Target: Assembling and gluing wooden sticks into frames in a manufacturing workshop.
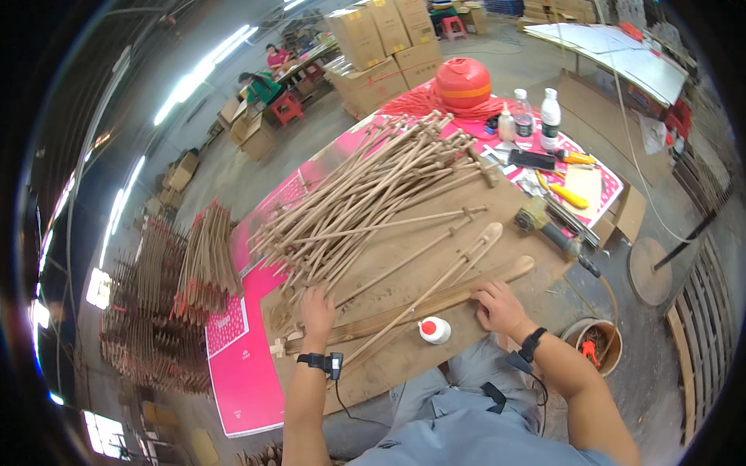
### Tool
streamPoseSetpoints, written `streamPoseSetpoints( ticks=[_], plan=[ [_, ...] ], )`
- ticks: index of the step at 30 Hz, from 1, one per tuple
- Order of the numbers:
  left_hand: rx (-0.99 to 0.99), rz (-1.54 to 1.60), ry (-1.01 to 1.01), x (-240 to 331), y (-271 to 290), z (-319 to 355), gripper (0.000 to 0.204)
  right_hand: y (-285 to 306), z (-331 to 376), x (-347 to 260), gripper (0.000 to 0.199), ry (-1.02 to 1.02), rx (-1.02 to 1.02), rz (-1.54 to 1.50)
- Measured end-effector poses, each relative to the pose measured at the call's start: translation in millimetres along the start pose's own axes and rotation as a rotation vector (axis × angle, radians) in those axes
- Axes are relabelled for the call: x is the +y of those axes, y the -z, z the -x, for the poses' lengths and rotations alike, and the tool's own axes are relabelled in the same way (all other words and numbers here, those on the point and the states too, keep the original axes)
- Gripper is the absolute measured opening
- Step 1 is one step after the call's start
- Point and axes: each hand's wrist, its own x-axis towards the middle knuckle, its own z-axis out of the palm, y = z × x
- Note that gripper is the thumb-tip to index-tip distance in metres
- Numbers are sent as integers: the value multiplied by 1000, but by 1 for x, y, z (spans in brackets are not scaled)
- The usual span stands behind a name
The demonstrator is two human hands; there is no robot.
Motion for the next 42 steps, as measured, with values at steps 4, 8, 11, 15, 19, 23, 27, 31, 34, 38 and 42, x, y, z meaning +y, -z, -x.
streamPoseSetpoints(
  ticks=[4, 8, 11, 15, 19, 23, 27, 31, 34, 38, 42],
  plan=[
    [147, 44, -203, 39, -1, -54, 33, 4, -3, -6, 37, -17, -10, 39],
    [254, -25, -318, 62, -5, -113, 27, 3, -5, -7, 36, -34, -16, 23],
    [133, -31, -324, 49, -15, -136, 24, 1, -6, -6, 36, -37, -4, 5],
    [175, 57, -383, 38, -16, -145, 21, 0, -6, -4, 35, -48, 1, -5],
    [61, 57, -379, 43, 7, -148, 24, 1, -5, -3, 32, -68, 2, -5],
    [-80, 193, -327, 53, 26, -159, 17, 3, -6, -6, 33, -84, 1, 7],
    [-372, 289, -260, 46, 20, -162, 19, 6, -11, -10, 34, -69, 13, 34],
    [-1080, 763, 177, 42, 38, -175, 33, 2, -11, -7, 35, -72, 32, 23],
    [-1061, 672, 220, 41, 38, -164, 31, 4, -14, -7, 36, -60, 35, 34],
    [-1032, 626, 157, 40, 27, -140, 32, 7, -11, -7, 36, -61, 6, 34],
    [-1188, 928, 407, 11, 12, -104, 29, 10, -10, -13, 36, -35, 10, 24]
  ],
)
